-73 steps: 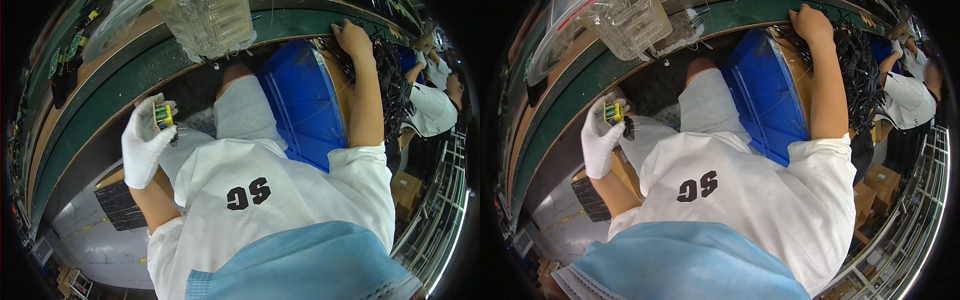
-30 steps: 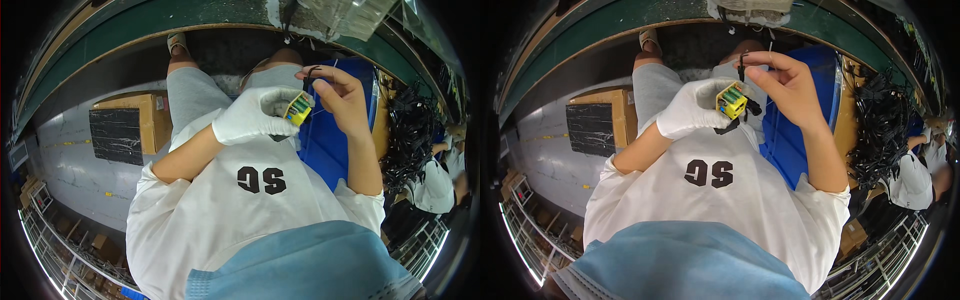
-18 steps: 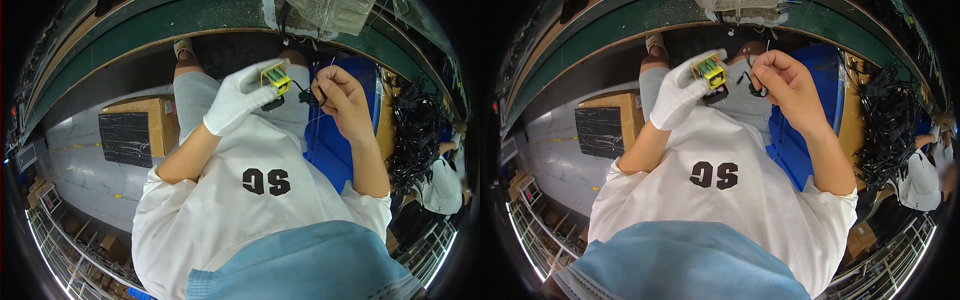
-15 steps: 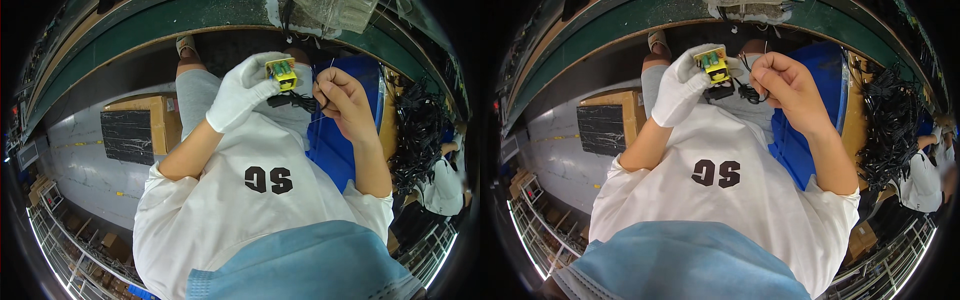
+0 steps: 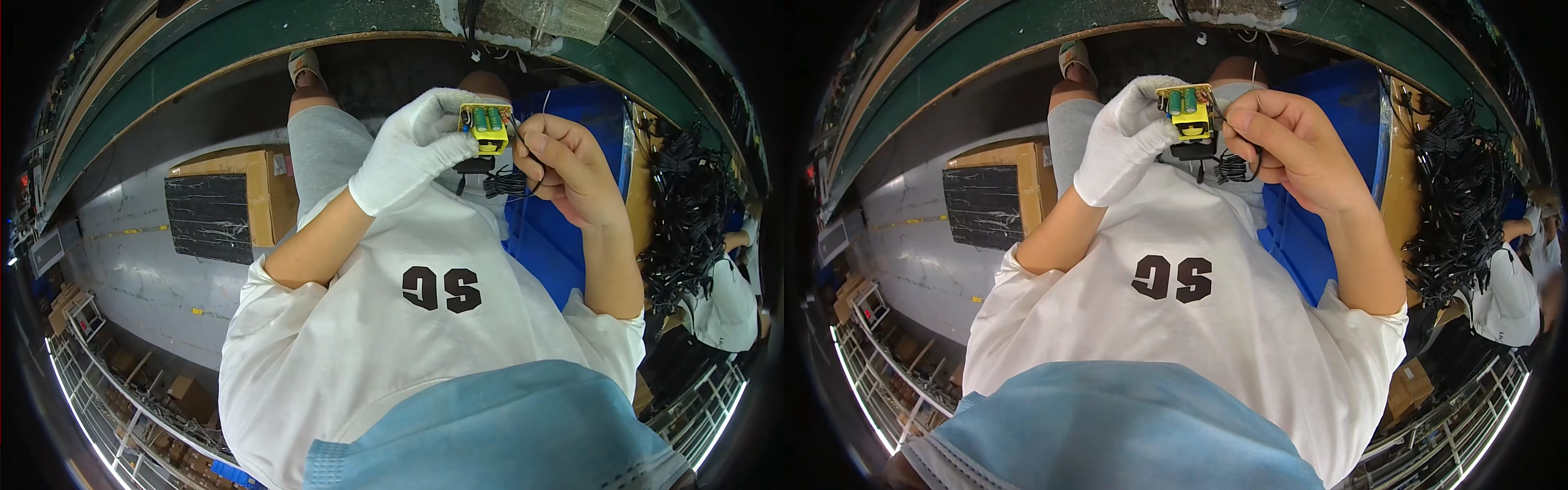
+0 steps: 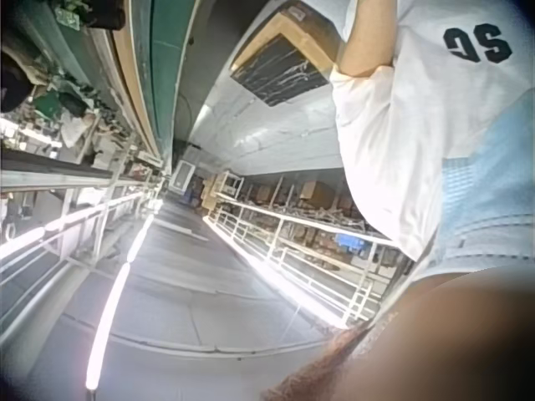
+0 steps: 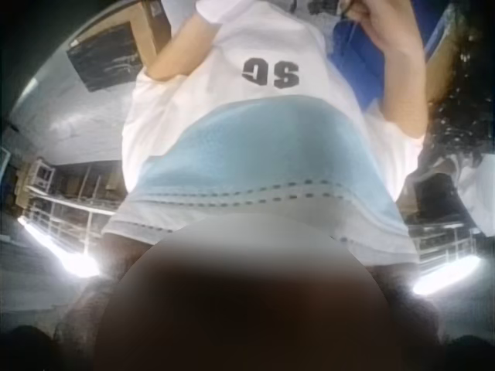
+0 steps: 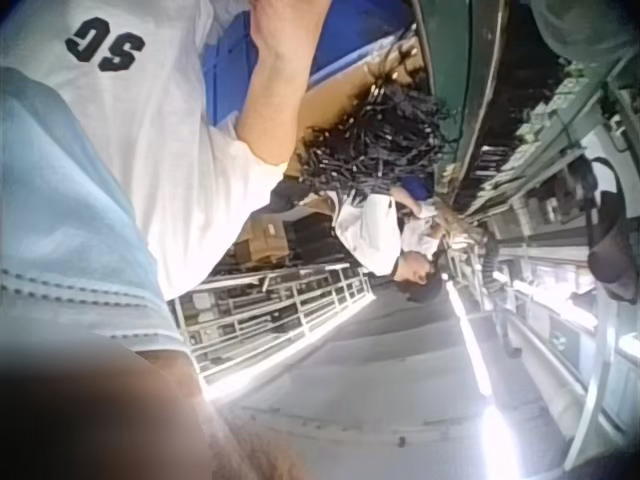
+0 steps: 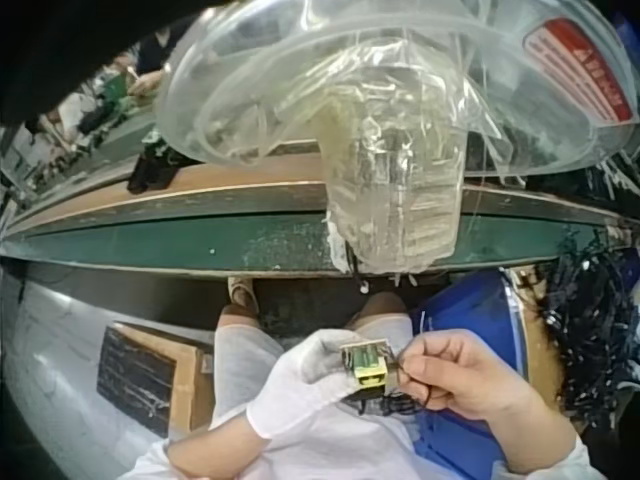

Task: Assembling and inspecting small electronic components on an assembly line and then packaging them.

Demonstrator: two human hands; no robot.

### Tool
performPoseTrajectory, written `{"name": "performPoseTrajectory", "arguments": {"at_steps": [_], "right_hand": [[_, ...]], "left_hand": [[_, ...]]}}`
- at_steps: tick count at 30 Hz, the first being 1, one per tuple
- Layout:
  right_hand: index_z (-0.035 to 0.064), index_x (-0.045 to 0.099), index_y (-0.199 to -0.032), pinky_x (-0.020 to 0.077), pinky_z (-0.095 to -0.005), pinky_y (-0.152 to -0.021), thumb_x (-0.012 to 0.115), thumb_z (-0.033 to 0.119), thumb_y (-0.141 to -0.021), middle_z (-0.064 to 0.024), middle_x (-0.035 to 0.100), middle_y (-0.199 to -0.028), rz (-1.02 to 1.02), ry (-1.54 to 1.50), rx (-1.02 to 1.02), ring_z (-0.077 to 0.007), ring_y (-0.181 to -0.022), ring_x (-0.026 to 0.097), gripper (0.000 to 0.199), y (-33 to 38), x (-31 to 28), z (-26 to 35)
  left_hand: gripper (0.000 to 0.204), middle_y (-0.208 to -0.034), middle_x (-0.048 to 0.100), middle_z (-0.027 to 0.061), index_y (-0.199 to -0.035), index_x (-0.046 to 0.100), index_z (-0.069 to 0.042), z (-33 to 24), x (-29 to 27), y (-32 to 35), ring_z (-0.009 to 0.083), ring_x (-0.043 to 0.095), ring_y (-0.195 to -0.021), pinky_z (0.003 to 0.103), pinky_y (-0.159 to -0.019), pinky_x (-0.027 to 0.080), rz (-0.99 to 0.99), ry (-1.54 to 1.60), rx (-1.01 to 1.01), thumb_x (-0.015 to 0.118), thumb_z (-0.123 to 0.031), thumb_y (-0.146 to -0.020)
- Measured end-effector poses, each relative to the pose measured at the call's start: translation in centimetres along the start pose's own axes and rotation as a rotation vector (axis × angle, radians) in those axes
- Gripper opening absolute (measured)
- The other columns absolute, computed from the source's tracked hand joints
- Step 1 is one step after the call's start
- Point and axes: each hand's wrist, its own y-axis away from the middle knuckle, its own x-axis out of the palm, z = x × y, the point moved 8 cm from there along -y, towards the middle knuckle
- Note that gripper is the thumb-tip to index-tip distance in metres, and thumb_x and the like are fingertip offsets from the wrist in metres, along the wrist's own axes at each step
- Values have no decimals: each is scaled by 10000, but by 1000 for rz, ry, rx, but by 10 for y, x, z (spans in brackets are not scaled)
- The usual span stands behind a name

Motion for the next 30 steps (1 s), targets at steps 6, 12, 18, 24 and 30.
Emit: {"name": "performPoseTrajectory", "arguments": {"at_steps": [6, 12, 18, 24, 30], "right_hand": [[19, 564, -923, 151, -143, -356, 564, 159, -959, -35, 529, -677, 22, -34, 33, -1, -451, 256, 144, 0, 2, 0], [17, 570, -938, 149, -146, -359, 560, 169, -964, -29, 530, -684, 25, -133, 66, 1, -452, 244, 154, -1, 0, -4], [3, 591, -974, 147, -153, -371, 553, 167, -968, -34, 550, -715, 16, -251, 70, 5, -454, 228, 168, -3, 0, -8], [3, 597, -978, 142, -154, -376, 551, 166, -967, -36, 552, -726, 35, -327, 75, 6, -459, 223, 170, -6, 3, -12], [7, 600, -975, 135, -154, -379, 549, 166, -966, -37, 551, -732, 50, -402, 80, 6, -465, 221, 167, -7, 6, -14]], "left_hand": [[408, -1201, 622, 149, -1240, 518, 15, -4, 1, 0, 201, 626, -1045, 293, -920, 521, -10, 1, 39, 676, 5, -864], [439, -1195, 607, 138, -1217, 516, -3, -7, 0, 0, 211, 623, -1045, 306, -906, 534, -11, -90, 71, 722, -6, -830], [413, -1183, 636, 130, -1225, 530, 6, -10, -1, 0, 190, 628, -1046, 298, -953, 504, 9, -197, 109, 679, 40, -841], [398, -1180, 645, 128, -1217, 537, 7, -10, 1, 0, 183, 628, -1050, 295, -974, 490, -18, -71, 84, 666, 57, -844], [391, -1192, 639, 129, -1208, 538, 4, -10, 2, -1, 187, 627, -1051, 299, -977, 491, -5, -72, 112, 663, 64, -842]]}}
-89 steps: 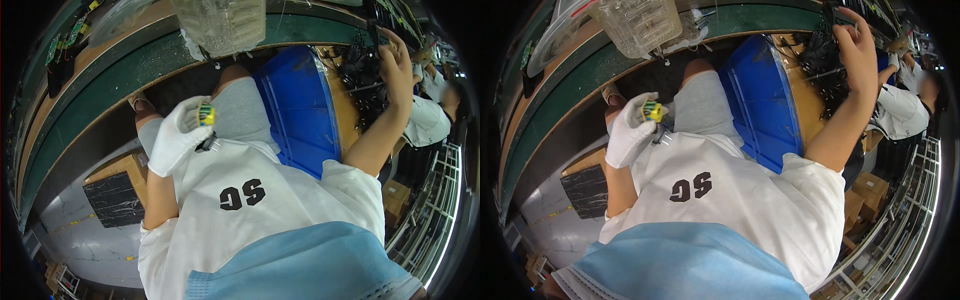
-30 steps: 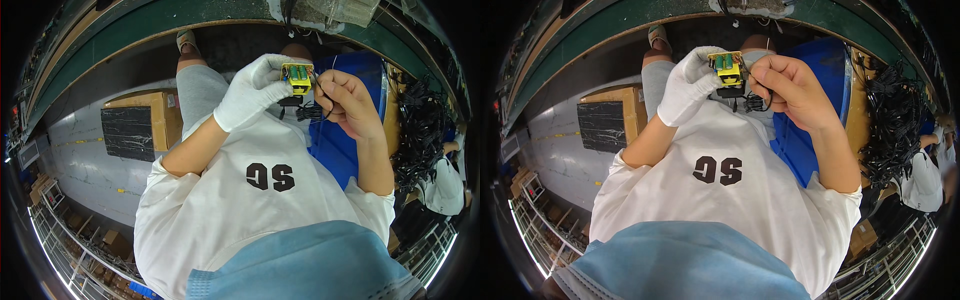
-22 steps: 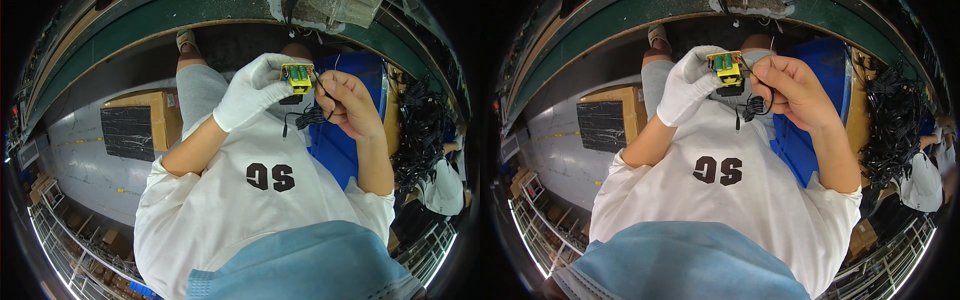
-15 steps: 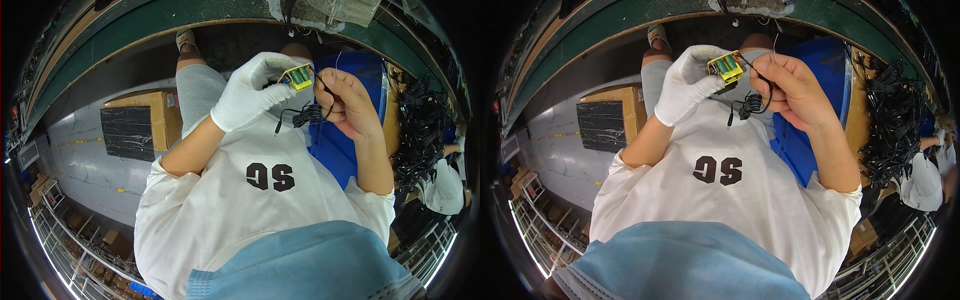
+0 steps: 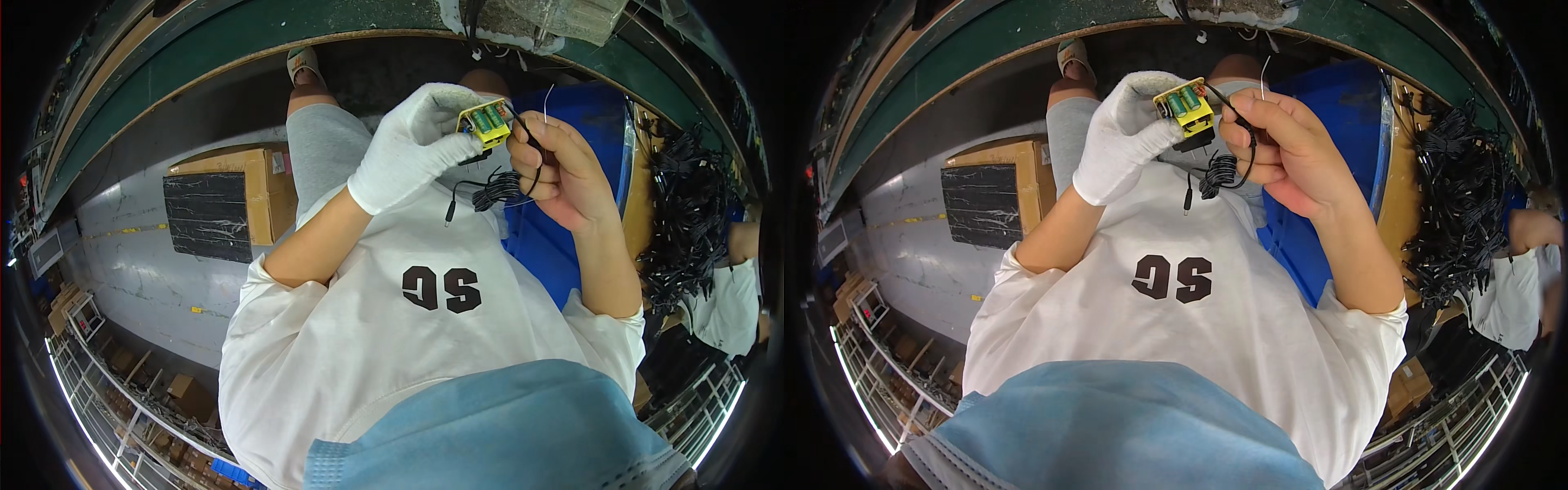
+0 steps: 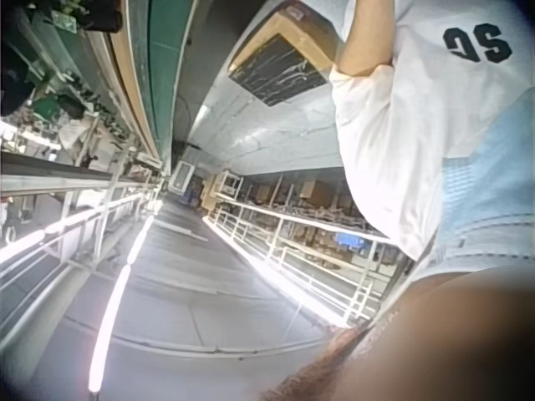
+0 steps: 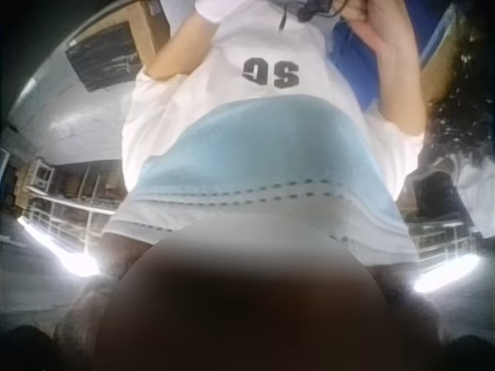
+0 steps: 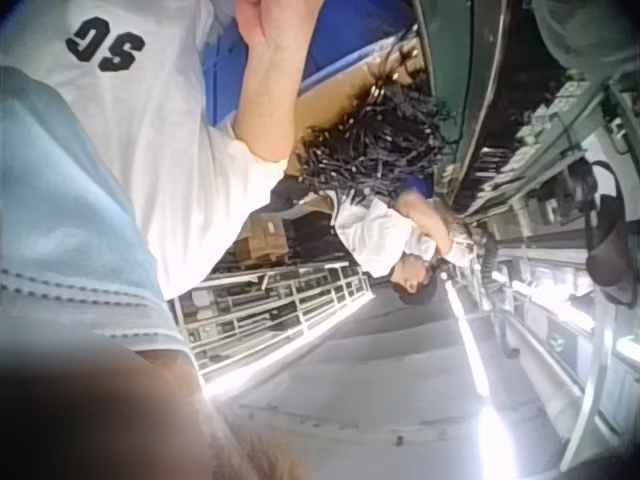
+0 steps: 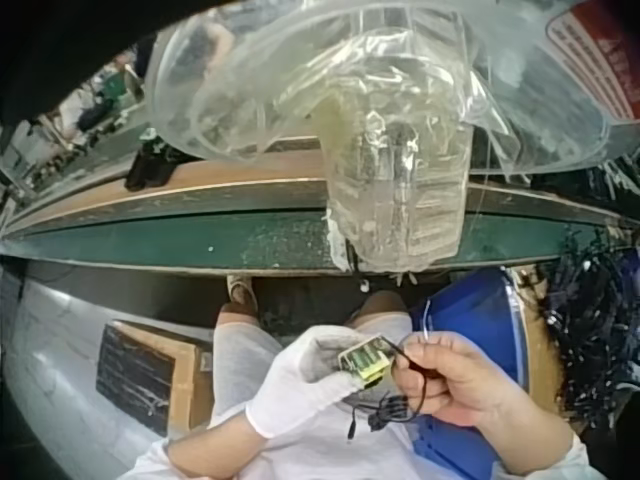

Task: Assembling and inspecting small electronic components on an assembly line and then packaging them.

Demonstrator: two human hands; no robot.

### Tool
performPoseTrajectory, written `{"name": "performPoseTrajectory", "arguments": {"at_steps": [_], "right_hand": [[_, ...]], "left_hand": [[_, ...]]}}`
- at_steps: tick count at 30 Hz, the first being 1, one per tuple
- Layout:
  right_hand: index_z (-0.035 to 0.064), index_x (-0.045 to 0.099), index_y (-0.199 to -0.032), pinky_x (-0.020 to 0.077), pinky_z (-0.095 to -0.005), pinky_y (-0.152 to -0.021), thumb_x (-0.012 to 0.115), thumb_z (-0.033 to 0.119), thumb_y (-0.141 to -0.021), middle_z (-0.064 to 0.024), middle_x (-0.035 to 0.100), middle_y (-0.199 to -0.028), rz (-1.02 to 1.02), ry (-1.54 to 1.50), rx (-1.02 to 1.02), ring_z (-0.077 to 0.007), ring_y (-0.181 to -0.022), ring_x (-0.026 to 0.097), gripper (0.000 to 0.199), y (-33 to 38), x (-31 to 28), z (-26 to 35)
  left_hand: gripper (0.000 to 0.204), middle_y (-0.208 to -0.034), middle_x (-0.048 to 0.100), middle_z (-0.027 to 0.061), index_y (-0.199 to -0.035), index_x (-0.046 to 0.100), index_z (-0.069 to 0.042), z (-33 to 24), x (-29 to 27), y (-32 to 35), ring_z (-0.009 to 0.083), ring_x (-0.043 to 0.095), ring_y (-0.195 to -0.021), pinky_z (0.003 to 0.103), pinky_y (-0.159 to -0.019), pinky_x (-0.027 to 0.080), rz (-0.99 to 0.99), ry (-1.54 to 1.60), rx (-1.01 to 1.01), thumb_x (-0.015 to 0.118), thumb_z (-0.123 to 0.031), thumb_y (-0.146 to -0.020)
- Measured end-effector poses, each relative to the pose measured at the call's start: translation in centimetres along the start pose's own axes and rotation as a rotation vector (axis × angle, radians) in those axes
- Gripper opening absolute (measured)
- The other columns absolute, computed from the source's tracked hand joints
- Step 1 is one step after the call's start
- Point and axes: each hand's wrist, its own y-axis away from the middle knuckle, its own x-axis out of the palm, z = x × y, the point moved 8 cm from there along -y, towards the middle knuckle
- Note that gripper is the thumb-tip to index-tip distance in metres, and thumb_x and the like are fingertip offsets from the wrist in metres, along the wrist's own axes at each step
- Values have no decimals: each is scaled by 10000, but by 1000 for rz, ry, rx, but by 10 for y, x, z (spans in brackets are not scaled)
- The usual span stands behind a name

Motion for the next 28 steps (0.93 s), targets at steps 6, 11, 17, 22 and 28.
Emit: {"name": "performPoseTrajectory", "arguments": {"at_steps": [6, 11, 17, 22, 28], "right_hand": [[11, 594, -974, 153, -153, -381, 545, 162, -970, -37, 554, -740, -39, 52, -34, 4, -466, 218, 158, 1, 1, 1], [21, 568, -984, 183, -142, -400, 549, 148, -979, -28, 551, -755, -141, 213, -119, 5, -481, 231, 129, 1, -2, 5], [8, 583, -1004, 222, -145, -433, 587, 94, -964, -26, 579, -778, -244, 437, -260, 1, -488, 276, 96, 0, -12, 13], [2, 593, -1016, 236, -150, -440, 605, 66, -952, -20, 585, -777, -282, 665, -361, -5, -498, 315, 91, 2, -10, 21], [-2, 621, -1086, 445, -120, -657, 602, 88, -956, -92, 686, -894, -303, 816, -463, -78, -752, 608, 159, 11, -2, 34]], "left_hand": [[396, -1197, 631, 123, -1204, 542, -3, 2, -3, 1, 188, 626, -1047, 295, -951, 495, -4, -85, 50, 684, 41, -836], [418, -1185, 630, 110, -1212, 545, -10, 1, -7, -1, 172, 621, -1034, 280, -913, 498, 19, -243, 101, 713, 4, -829], [462, -1179, 635, 125, -1265, 544, 4, 13, -9, -7, 163, 622, -1007, 256, -867, 504, 1, -17, -173, 718, -59, -842], [546, -1203, 631, 151, -1342, 494, 27, 21, -7, -9, 172, 630, -995, 240, -853, 505, 90, 1, -399, 711, -96, -857], [633, -1197, 638, 170, -1368, 486, 30, 14, -3, -16, 175, 637, -981, 230, -846, 505, 149, -145, -451, 762, -207, -849]]}}
